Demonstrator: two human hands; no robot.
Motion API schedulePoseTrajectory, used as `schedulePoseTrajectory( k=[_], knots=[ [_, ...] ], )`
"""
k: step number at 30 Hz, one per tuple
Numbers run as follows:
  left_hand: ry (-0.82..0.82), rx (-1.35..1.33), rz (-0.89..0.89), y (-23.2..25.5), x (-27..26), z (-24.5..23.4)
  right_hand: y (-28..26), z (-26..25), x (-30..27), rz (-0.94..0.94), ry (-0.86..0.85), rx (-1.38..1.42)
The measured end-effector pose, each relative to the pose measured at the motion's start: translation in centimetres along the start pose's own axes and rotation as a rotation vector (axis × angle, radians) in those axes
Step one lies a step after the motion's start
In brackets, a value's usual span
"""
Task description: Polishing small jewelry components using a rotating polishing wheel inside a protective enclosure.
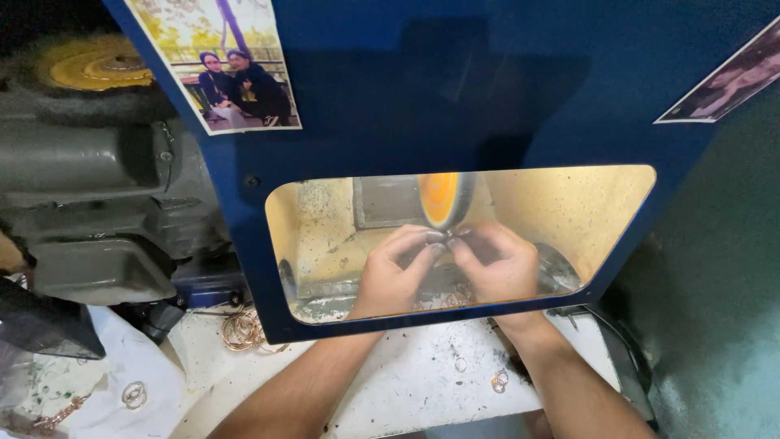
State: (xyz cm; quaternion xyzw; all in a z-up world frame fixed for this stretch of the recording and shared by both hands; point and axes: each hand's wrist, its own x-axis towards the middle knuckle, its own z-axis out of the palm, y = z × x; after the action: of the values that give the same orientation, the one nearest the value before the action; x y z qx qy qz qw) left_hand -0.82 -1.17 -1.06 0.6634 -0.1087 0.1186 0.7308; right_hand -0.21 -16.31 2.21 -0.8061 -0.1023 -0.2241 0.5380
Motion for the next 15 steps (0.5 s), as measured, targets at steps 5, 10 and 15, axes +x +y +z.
schedulePoseTrajectory(
  k=[5,10,15],
  knots=[
    [0.003,-0.033,-0.100,-0.5,0.0,0.1,1.5,1.1,-0.5,0.230,-0.001,0.052],
    [0.034,-0.043,-0.147,0.1,0.0,0.2,1.5,1.5,-0.9,0.343,0.010,0.079],
    [0.050,-0.040,-0.152,-0.4,0.1,0.2,2.2,1.8,-1.0,0.342,0.036,0.049]
  ],
)
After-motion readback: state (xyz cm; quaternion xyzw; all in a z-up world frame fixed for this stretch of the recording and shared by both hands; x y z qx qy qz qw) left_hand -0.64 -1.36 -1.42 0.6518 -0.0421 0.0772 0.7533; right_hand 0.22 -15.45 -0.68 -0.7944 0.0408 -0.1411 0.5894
